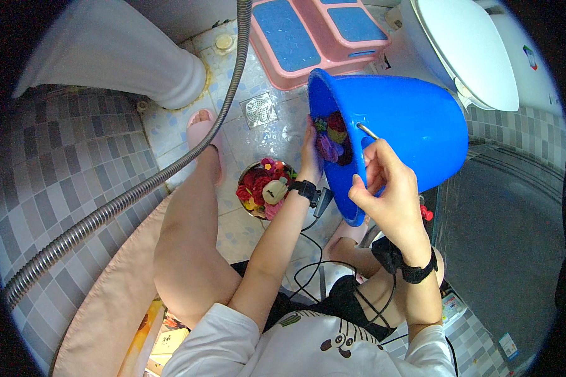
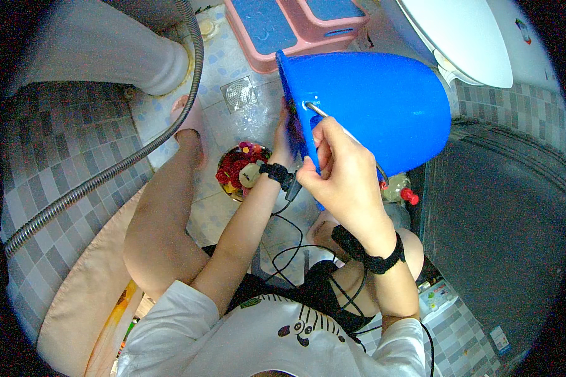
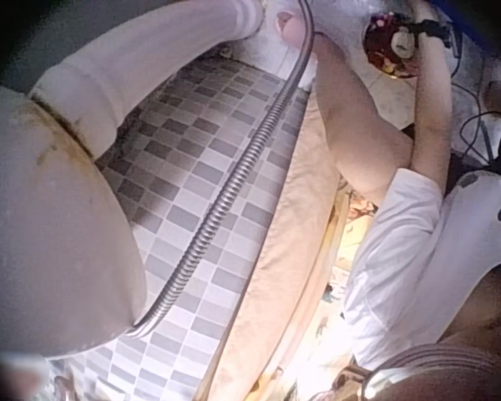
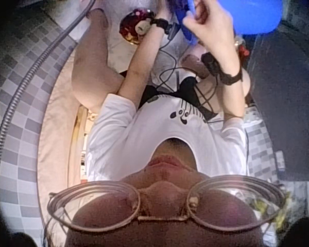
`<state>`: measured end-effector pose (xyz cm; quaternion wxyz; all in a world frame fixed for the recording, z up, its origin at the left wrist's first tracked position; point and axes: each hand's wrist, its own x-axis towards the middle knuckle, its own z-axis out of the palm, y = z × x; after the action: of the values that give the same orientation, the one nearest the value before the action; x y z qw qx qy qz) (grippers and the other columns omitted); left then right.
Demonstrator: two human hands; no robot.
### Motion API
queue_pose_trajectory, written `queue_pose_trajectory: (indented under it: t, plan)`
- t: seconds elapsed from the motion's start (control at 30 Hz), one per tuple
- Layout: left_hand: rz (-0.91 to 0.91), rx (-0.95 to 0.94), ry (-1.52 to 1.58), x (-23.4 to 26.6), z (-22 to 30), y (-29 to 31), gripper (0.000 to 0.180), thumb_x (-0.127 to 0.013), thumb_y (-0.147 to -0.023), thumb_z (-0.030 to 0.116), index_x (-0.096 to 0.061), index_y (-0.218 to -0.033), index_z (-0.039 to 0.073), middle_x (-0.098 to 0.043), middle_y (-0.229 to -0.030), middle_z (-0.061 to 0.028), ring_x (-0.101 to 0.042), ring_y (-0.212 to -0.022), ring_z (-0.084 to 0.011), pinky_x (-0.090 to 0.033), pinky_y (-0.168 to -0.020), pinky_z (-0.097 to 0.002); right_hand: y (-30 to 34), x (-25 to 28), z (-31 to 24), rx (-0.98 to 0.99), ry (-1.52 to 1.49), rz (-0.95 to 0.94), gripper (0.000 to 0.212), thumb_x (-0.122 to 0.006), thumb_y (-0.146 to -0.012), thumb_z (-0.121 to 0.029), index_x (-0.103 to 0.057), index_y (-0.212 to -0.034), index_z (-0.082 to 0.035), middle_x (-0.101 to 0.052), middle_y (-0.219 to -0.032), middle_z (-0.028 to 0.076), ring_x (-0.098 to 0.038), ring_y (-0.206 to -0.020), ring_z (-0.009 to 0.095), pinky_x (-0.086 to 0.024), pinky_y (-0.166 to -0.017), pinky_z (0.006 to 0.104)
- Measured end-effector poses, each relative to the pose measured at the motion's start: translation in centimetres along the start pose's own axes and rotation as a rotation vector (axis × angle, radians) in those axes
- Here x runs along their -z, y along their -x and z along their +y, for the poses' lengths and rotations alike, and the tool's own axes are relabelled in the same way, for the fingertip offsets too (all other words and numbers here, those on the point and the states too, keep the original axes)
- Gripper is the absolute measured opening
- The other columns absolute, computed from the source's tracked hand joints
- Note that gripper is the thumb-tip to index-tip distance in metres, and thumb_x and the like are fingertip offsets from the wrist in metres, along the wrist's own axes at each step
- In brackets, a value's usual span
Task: The person washes several small decorative items in a blue bucket of water. They scrub and rinse each item by hand, then transfer them into a metal bowl. The person repeats this process for multiple items throughout the clip.
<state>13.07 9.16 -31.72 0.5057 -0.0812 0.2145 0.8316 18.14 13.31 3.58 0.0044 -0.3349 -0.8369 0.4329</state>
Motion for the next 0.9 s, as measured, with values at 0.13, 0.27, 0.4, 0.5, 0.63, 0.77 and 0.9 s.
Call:
queue_pose_trajectory:
  t: [0.13, 0.27, 0.4, 0.5, 0.63, 0.77, 0.9]
  plan:
    - [-0.1, 0.055, 0.071, 1.7, -1.1, -0.8, 0.069, -0.041, -0.103, 0.047, -0.013, -0.158, 0.016, -0.043, -0.145, -0.0091, -0.052, -0.118, -0.0221, -0.043, -0.098, -0.0367, 0.0, -0.5, -0.4, -0.017, -0.011, 0.017, 0.026, -0.068, -0.073, 0.0, -0.049, -0.091, -0.003, -0.05, -0.068, 0.006, -0.051, -0.056, 0.015, -0.043, -0.054, 0.0292]
    - [-0.2, 0.11, 0.142, 1.7, -1.5, -0.7, 0.067, -0.04, -0.103, 0.048, -0.014, -0.158, 0.018, -0.053, -0.137, -0.0098, -0.062, -0.104, -0.0206, -0.053, -0.087, -0.0349, -0.1, -0.6, -0.5, 0.006, 0.008, 0.034, 0.026, -0.068, -0.071, 0.0, -0.049, -0.09, -0.003, -0.05, -0.069, 0.01, -0.052, -0.056, 0.022, -0.044, -0.055, 0.0343]
    - [-0.086, 0.088, 0.08, 0.7, -1.6, 0.1, 0.066, -0.038, -0.104, 0.048, -0.015, -0.158, 0.019, -0.058, -0.127, -0.0077, -0.063, -0.091, -0.0167, -0.054, -0.075, -0.0322, 0.0, -0.3, -0.4, 0.019, 0.038, 0.013, 0.025, -0.067, -0.073, 0.0, -0.05, -0.091, -0.004, -0.05, -0.068, 0.007, -0.052, -0.057, 0.017, -0.044, -0.055, 0.0308]
    - [-0.087, 0.097, 0.099, 0.0, -1.1, 0.7, 0.065, -0.038, -0.103, 0.05, -0.018, -0.156, 0.018, -0.058, -0.126, -0.0085, -0.063, -0.091, -0.0174, -0.055, -0.076, -0.0326, 0.2, -0.3, -0.6, 0.03, 0.041, -0.004, 0.024, -0.068, -0.075, 0.001, -0.051, -0.092, -0.004, -0.051, -0.066, 0.001, -0.05, -0.059, 0.008, -0.043, -0.054, 0.0235]
    - [-0.086, 0.101, 0.124, -0.6, -0.5, 1.1, 0.064, -0.037, -0.102, 0.053, -0.022, -0.153, 0.017, -0.059, -0.125, -0.0094, -0.064, -0.092, -0.0182, -0.055, -0.076, -0.0331, 0.5, -0.7, -0.9, 0.039, 0.052, -0.008, 0.024, -0.068, -0.075, 0.001, -0.051, -0.092, -0.004, -0.051, -0.066, 0.002, -0.05, -0.058, 0.008, -0.043, -0.054, 0.0238]
    - [-0.085, 0.106, 0.15, -1.1, -0.3, 1.4, 0.065, -0.036, -0.101, 0.056, -0.025, -0.15, 0.016, -0.06, -0.124, -0.0103, -0.064, -0.093, -0.0191, -0.056, -0.077, -0.0337, 0.5, -1.0, -1.1, 0.044, 0.046, 0.002, 0.026, -0.067, -0.071, 0.001, -0.05, -0.091, -0.003, -0.05, -0.065, 0.011, -0.053, -0.055, 0.025, -0.045, -0.055, 0.0361]
    - [-0.084, 0.114, 0.178, -1.7, -0.6, 2.2, 0.065, -0.036, -0.099, 0.059, -0.029, -0.147, 0.015, -0.06, -0.123, -0.0113, -0.064, -0.094, -0.0199, -0.056, -0.077, -0.0342, 0.5, -0.9, -1.2, 0.094, 0.083, 0.01, 0.026, -0.067, -0.071, 0.001, -0.05, -0.09, -0.003, -0.051, -0.065, 0.012, -0.054, -0.057, 0.027, -0.045, -0.056, 0.0375]
